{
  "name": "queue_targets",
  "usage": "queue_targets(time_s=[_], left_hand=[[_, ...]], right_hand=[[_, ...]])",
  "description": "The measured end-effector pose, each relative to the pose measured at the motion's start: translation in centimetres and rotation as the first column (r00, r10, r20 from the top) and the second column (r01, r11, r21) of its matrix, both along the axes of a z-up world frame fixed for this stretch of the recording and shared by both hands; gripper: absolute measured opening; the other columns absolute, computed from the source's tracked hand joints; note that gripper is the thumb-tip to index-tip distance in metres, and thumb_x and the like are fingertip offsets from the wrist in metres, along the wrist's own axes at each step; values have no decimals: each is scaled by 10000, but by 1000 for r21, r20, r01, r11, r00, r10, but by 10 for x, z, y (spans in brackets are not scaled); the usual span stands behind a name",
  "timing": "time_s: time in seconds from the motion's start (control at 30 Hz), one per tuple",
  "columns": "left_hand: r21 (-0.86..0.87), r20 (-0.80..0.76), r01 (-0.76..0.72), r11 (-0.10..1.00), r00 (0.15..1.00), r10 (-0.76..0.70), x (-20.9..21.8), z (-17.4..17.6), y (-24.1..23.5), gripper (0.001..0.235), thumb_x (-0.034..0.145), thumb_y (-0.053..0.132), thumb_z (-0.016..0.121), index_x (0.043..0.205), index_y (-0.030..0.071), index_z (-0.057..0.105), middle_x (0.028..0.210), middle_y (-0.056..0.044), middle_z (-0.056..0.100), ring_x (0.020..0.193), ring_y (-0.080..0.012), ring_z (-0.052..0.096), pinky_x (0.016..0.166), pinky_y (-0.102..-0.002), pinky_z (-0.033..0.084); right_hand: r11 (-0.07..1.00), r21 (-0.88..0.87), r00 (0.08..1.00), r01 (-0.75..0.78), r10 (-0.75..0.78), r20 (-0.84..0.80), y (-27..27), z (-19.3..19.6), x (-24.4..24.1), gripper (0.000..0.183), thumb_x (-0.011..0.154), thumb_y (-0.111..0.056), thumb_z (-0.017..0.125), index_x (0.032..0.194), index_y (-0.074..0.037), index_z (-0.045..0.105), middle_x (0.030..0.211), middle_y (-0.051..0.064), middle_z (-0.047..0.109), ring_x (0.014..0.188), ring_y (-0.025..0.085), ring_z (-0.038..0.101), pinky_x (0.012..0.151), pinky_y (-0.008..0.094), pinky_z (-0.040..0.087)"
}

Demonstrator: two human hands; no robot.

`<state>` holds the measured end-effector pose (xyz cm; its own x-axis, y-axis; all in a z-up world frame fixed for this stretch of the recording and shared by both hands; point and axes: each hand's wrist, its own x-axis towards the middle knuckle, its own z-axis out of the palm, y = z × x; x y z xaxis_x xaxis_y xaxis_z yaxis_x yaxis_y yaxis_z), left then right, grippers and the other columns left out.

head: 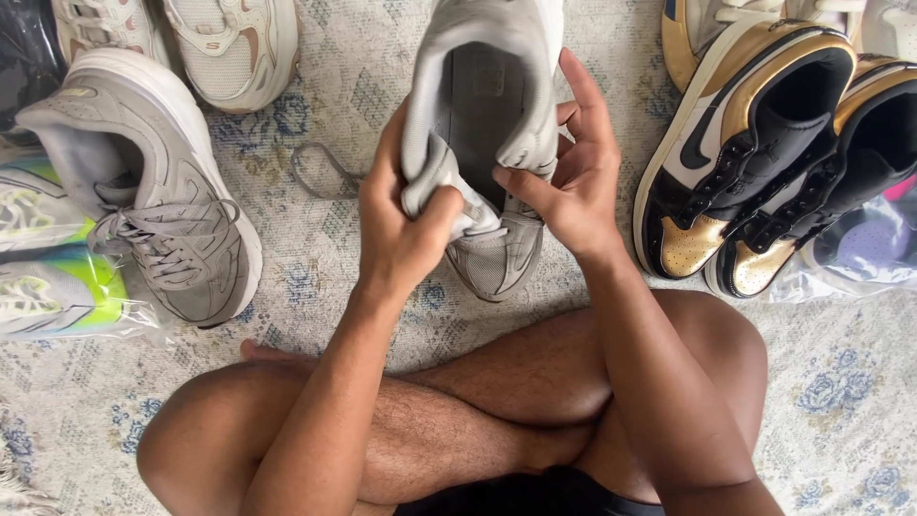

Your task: The person sits on the floor and laces a grey sneaker by threading the laces through the eyelets. They pull the laces tight, tie a knot, and then inspect the shoe by turning it over to show the sole and sides.

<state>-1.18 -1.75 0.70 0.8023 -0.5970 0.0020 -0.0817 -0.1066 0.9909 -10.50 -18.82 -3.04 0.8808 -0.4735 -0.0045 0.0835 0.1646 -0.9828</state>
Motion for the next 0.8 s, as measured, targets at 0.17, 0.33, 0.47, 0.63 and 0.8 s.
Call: queue_targets(time_s=[0.17,0.33,0.47,0.63,0.8], left_hand=[[39,-60,7,999,998,-5,5,-15,3,717,823,-21,517,1521,14,358,890,-59,617,612,-123,538,472,-235,462],[54,-88,19,998,996,-15,2,-11,1,673,837,-35,483,1500,32,387,915,-80,633,655,-118,535,536,-232,442],[75,-43,28,997,999,-25,-1,-11,-2,711,824,-67,453,1521,26,348,957,-96,645,634,-106,515,520,-225,423],[89,10,41,995,999,-42,-2,-11,-4,729,817,-72,454,1529,16,327,1001,-122,664,653,-123,547,531,-230,456],[85,37,48,995,998,-52,-3,-12,-3,718,841,-77,460,1538,30,322,991,-103,654,655,-117,542,533,-222,457]], right_hand=[[982,-189,997,28,-40,-64,3,-3,-1,1126,734,70,913,1629,-134,260,1201,127,530,1040,277,718,830,316,684],[953,-301,989,34,-75,-125,2,1,0,1182,662,-267,1018,1593,-75,314,1175,136,569,893,187,674,659,255,618],[930,-364,979,48,-116,-167,3,5,2,1084,728,-87,1006,1568,-77,321,1160,162,578,854,204,717,605,246,611],[923,-381,973,61,-140,-184,3,6,1,1000,785,-27,944,1550,-73,301,1135,145,548,856,222,731,619,260,616],[899,-434,976,67,-150,-160,2,0,0,985,828,-25,925,1578,-96,290,1110,127,562,840,202,702,651,263,616]])
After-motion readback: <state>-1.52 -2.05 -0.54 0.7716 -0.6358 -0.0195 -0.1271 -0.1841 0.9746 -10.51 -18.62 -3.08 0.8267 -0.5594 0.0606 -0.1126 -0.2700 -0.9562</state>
